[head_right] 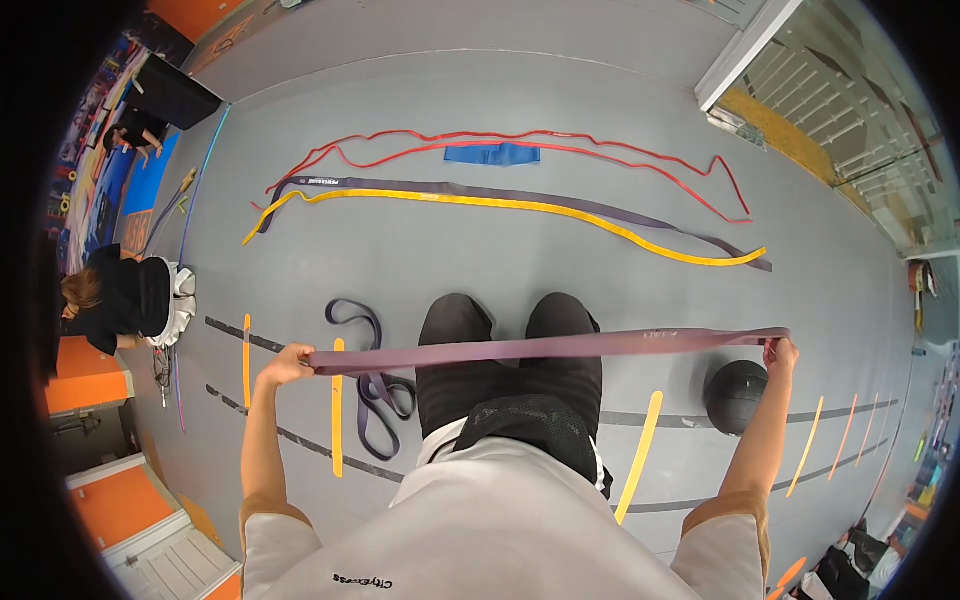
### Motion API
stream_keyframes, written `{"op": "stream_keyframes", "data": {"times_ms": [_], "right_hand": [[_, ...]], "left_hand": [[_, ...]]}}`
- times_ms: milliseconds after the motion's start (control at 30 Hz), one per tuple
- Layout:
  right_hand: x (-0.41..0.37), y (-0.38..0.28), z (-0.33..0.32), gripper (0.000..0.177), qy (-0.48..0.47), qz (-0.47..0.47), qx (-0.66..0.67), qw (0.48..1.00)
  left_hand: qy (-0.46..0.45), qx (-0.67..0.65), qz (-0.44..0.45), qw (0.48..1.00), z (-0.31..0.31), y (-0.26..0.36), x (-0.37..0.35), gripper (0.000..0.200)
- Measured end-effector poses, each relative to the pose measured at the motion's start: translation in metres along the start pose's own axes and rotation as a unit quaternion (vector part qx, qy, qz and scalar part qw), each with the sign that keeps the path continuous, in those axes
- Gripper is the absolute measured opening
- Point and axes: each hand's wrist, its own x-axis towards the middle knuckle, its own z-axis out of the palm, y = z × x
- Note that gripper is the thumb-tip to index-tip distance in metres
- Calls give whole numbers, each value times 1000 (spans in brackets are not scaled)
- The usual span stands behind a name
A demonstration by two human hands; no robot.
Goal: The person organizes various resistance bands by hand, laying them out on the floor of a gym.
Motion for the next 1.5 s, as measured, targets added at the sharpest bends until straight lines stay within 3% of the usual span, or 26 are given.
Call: {"op": "stream_keyframes", "data": {"times_ms": [33,100,133,200,233,300,367,533,633,900,1067,1267,1500], "right_hand": [[21,8,-5,18,-24,15,-16,999],[27,11,-7,18,-47,30,-29,998],[23,11,-6,18,-45,35,-71,996],[6,9,-5,18,-41,41,-114,992],[-2,7,-5,17,-67,17,-170,983],[-11,3,-1,18,-92,-8,-223,970],[-8,2,8,17,-191,-22,-170,967],[-14,-19,50,19,-270,-71,-136,950],[-18,-33,81,19,-276,-89,-136,947],[11,-35,177,19,-175,-114,-216,954],[23,-31,233,14,-158,-132,-212,956],[50,16,263,13,-148,-100,-242,954],[43,65,284,19,-156,-14,-190,969]], "left_hand": [[-1,1,1,1000,1,3,0,19],[135,112,12,984,5,11,0,17],[136,113,15,984,7,6,3,17],[259,96,140,951,13,-12,12,21],[259,96,142,951,10,-12,13,21],[193,-92,5,977,2,-11,15,26],[172,-130,8,976,-10,-7,20,27],[178,-217,57,958,-45,4,44,25],[123,-510,106,845,-65,21,58,13],[220,-351,60,908,-105,18,173,8],[364,-320,-1,874,-118,17,241,22],[395,-357,-95,841,-122,-21,307,30],[424,-368,-38,827,-135,-42,372,32]]}}
